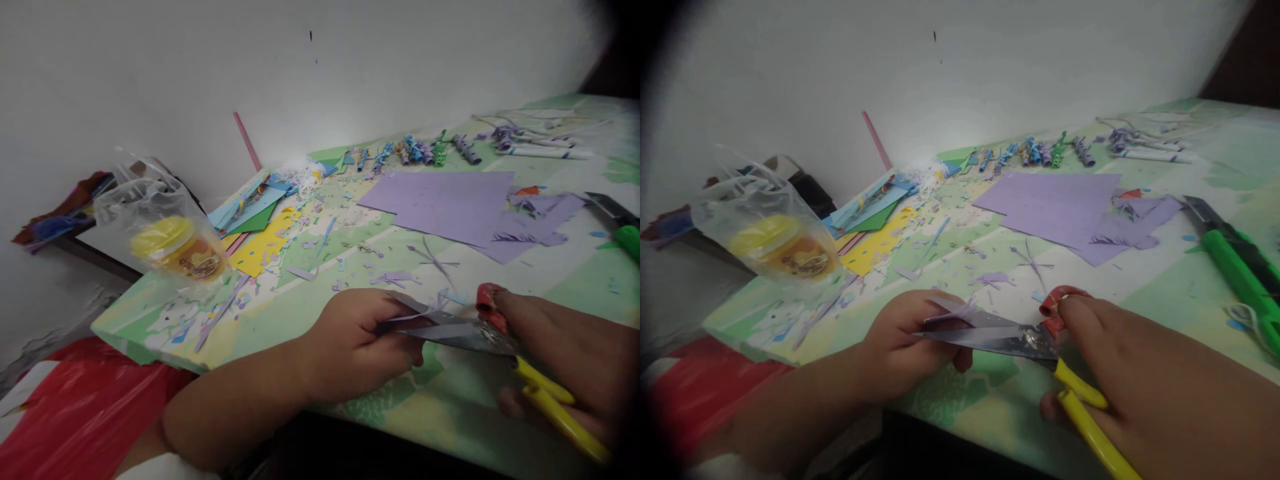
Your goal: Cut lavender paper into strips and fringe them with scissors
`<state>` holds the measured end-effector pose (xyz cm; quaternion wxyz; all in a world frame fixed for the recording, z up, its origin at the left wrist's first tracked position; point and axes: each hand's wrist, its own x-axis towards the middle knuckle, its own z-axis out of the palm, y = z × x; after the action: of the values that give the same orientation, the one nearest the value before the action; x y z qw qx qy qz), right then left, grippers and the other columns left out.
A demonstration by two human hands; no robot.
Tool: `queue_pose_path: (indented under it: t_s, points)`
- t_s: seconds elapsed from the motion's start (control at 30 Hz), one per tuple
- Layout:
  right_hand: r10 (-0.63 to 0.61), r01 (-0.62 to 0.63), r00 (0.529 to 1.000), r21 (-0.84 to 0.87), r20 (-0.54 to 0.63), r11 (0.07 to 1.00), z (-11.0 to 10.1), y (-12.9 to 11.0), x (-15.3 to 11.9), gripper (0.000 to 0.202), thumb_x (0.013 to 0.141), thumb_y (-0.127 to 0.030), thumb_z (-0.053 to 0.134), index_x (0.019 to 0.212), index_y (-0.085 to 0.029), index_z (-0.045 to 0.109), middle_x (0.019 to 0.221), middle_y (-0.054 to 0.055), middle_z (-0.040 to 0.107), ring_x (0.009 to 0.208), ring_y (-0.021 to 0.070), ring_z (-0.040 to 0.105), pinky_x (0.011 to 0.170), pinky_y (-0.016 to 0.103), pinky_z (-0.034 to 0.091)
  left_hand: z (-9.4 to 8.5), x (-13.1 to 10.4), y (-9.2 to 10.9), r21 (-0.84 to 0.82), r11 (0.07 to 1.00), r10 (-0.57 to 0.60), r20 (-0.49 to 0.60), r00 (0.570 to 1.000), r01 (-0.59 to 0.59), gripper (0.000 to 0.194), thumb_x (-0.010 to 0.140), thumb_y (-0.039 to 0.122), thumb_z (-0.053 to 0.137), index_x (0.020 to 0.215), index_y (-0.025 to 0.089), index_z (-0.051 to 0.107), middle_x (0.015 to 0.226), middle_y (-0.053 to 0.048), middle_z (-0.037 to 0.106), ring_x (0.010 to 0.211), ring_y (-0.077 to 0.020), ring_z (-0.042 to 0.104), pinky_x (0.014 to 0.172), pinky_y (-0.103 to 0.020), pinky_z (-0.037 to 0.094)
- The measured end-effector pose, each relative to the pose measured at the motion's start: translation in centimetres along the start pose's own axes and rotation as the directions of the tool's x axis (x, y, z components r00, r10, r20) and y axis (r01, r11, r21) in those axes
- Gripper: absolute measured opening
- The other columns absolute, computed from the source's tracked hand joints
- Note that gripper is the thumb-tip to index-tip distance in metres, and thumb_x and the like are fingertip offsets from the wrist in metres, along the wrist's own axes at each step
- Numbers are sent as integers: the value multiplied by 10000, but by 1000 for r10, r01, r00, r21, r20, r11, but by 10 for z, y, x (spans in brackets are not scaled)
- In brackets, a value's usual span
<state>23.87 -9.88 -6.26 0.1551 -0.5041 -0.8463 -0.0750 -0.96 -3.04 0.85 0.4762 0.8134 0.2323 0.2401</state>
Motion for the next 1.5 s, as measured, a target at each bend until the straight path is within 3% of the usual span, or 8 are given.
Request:
queue_pose_path:
  t_s: [0.5,0.77,0.93,1.17,1.37,1.5]
  points:
    - [-24,24,999,-17,-23,1000,-1,-3,3,452,813,-390,400,1239,-288,288,982,109,667,954,354,665,665,436,592,2,-1,-10,127,979,161,-23,987,-157,210,745,157,469,565,182,575,525,-13,581,842,-173,645,751,-230,485]
    - [-13,13,1000,20,-4,1000,0,-2,5,437,824,-396,398,1233,-285,292,1006,123,656,916,335,678,656,426,592,1,-1,-3,160,977,142,-3,990,-140,213,762,177,456,590,182,580,551,-10,593,655,-127,618,601,-181,461]
    - [-29,29,1000,-11,-7,1000,0,-3,4,427,821,-392,403,1221,-283,307,993,113,662,917,339,676,641,422,590,0,1,-2,176,969,171,18,985,-171,207,753,170,449,591,175,578,562,-11,586,650,-121,607,631,-181,463]
    - [-39,37,999,-94,-18,995,4,-1,2,400,822,-393,390,1196,-263,330,940,115,657,852,340,685,620,435,585,-3,1,1,65,998,21,62,998,-25,257,789,224,469,563,174,580,524,10,564,529,-95,550,614,-195,456]
    - [-37,36,999,-54,-21,998,3,0,-1,343,831,-392,378,1152,-276,344,945,123,650,877,345,679,642,447,582,1,1,5,-184,968,-165,56,985,172,124,716,143,503,599,153,542,533,24,537,493,-74,518,510,-175,426]
    - [-19,18,1000,-51,-12,999,3,-1,0,295,832,-380,378,1111,-286,363,921,110,652,826,332,687,593,424,582,2,0,4,-264,932,-240,65,969,248,72,704,127,507,645,150,542,525,33,534,487,-68,514,501,-170,429]
